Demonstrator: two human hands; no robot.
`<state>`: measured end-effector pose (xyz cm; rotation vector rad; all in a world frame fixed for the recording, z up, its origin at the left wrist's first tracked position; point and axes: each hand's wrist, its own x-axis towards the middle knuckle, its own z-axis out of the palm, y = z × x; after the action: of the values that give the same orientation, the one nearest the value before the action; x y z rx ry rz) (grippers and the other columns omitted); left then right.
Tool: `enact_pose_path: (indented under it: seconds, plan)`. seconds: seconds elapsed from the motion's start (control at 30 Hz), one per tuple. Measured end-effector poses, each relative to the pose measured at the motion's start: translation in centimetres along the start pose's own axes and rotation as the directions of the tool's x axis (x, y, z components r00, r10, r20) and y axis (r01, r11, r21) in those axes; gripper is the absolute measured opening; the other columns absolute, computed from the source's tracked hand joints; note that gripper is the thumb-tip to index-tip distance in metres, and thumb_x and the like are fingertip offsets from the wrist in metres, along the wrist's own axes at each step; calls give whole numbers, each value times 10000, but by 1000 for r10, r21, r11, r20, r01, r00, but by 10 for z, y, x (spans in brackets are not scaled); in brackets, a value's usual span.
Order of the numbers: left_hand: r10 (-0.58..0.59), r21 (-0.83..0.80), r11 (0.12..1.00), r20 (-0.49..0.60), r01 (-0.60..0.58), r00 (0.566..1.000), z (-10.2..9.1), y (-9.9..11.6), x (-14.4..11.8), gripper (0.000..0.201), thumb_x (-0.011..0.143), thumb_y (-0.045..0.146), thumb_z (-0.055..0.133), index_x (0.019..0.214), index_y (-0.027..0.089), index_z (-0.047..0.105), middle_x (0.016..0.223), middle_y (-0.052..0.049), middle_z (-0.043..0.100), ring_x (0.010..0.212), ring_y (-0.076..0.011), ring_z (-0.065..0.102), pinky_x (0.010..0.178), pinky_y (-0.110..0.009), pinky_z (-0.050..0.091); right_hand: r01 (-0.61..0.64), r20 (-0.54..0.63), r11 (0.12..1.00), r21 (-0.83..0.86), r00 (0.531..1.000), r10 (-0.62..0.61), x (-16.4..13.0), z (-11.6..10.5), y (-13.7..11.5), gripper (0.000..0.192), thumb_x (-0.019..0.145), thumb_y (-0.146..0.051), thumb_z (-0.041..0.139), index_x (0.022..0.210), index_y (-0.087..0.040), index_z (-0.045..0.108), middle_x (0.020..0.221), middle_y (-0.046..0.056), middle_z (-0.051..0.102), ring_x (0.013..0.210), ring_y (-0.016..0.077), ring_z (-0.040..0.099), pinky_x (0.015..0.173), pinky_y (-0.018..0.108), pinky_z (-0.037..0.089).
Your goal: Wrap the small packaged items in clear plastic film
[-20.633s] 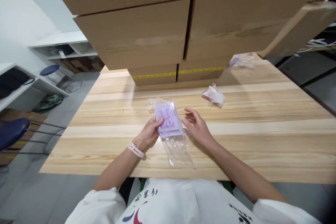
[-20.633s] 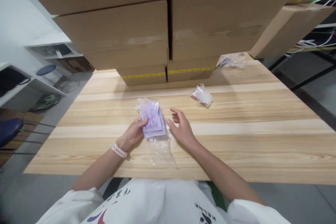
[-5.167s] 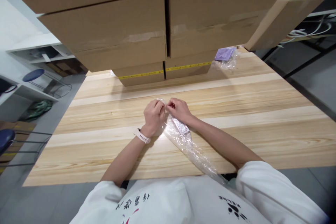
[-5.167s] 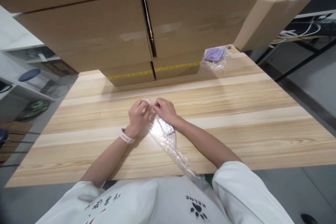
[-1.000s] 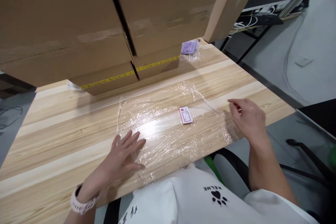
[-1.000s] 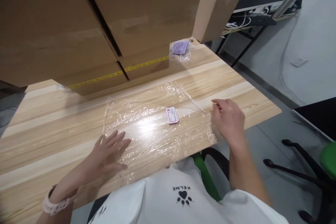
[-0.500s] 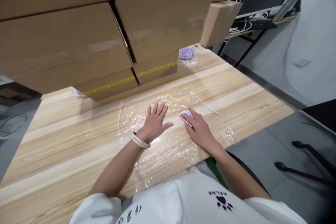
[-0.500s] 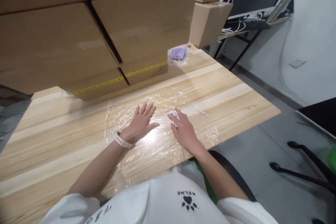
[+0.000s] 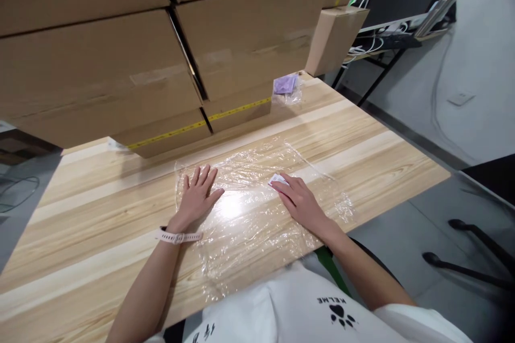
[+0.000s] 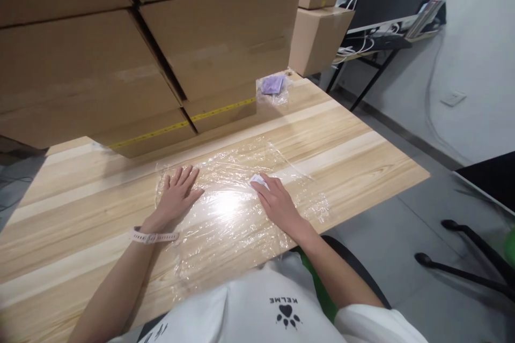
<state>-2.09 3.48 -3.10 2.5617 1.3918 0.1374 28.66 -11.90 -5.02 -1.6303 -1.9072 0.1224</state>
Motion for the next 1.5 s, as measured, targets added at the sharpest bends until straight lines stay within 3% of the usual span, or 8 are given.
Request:
enact_pose_path:
  seconds: [0.47, 0.8, 0.97, 1.13, 1.2, 1.3, 1.4, 1.5]
  plan:
    - [-5, -125, 992, -155, -14, 988, 5, -4, -3, 569, 983, 567, 508, 1435, 227, 568, 1604, -128, 448, 1531, -339, 336, 1249, -643, 177, 41, -30, 993, 109, 999, -38, 0, 5, 1, 372, 1053, -208, 412, 1328, -244, 660, 1408, 118, 628, 1386, 278, 511, 1052, 528, 496]
    - [2, -119, 993, -83, -12, 997, -19, -2, -14, 616, 960, 556, 565, 1478, 227, 510, 1640, -147, 376, 1516, -393, 323, 1191, -646, 317, 29, -36, 987, 155, 999, -24, -1, 5, 2, 357, 1046, -186, 441, 1330, -231, 652, 1423, 114, 623, 1390, 270, 511, 1050, 507, 505]
    - [114, -135, 984, -1, -113, 993, -32, 10, -22, 493, 879, 438, 704, 1320, 245, 597, 1296, -112, 658, 1155, -331, 597, 955, -507, 507, 50, -54, 990, 130, 998, -43, 0, 6, 4, 350, 1035, -170, 461, 1314, -222, 667, 1439, 123, 610, 1337, 266, 553, 1020, 479, 532]
    - [62, -250, 968, 116, -31, 991, -27, 35, -25, 67, 885, 260, 615, 928, 213, 633, 910, -50, 674, 804, -232, 602, 730, -362, 459, 54, -55, 989, 136, 997, -47, -1, 7, 7, 362, 1029, -176, 469, 1321, -258, 667, 1455, 101, 600, 1294, 260, 584, 1012, 484, 538]
    - [42, -351, 936, 99, -5, 994, -27, 45, -25, 117, 907, 263, 572, 809, 208, 606, 866, -49, 658, 804, -229, 592, 735, -358, 449, 54, -55, 987, 150, 997, -46, -1, 7, 7, 359, 1026, -174, 475, 1315, -262, 671, 1452, 100, 603, 1276, 260, 598, 1017, 494, 531]
    - [-109, -644, 761, -11, 77, 994, -32, 63, -22, 182, 927, 336, 604, 804, 202, 591, 1022, -80, 679, 972, -251, 617, 831, -374, 480, 49, -60, 976, 210, 997, -38, 1, 4, 6, 350, 1025, -176, 482, 1298, -266, 682, 1409, 93, 641, 1312, 265, 583, 1039, 501, 511]
    - [-241, -950, 260, 112, 175, 964, -41, 86, -13, 278, 888, 409, 721, 825, 198, 552, 1100, -69, 710, 1023, -227, 665, 877, -347, 517, -26, -52, 939, 344, 998, 47, 4, -1, 0, 318, 1007, -206, 529, 1262, -271, 708, 1381, 88, 663, 1339, 269, 568, 1082, 508, 477]
    - [-165, -947, -209, 279, 242, 946, -52, 113, -1, 378, 755, 389, 873, 824, 188, 562, 914, -33, 731, 911, -203, 702, 831, -322, 558, -233, 85, 755, 613, 969, 230, 5, -8, -14, 315, 936, -289, 664, 1245, -273, 722, 1375, 92, 666, 1274, 270, 616, 1096, 500, 466]
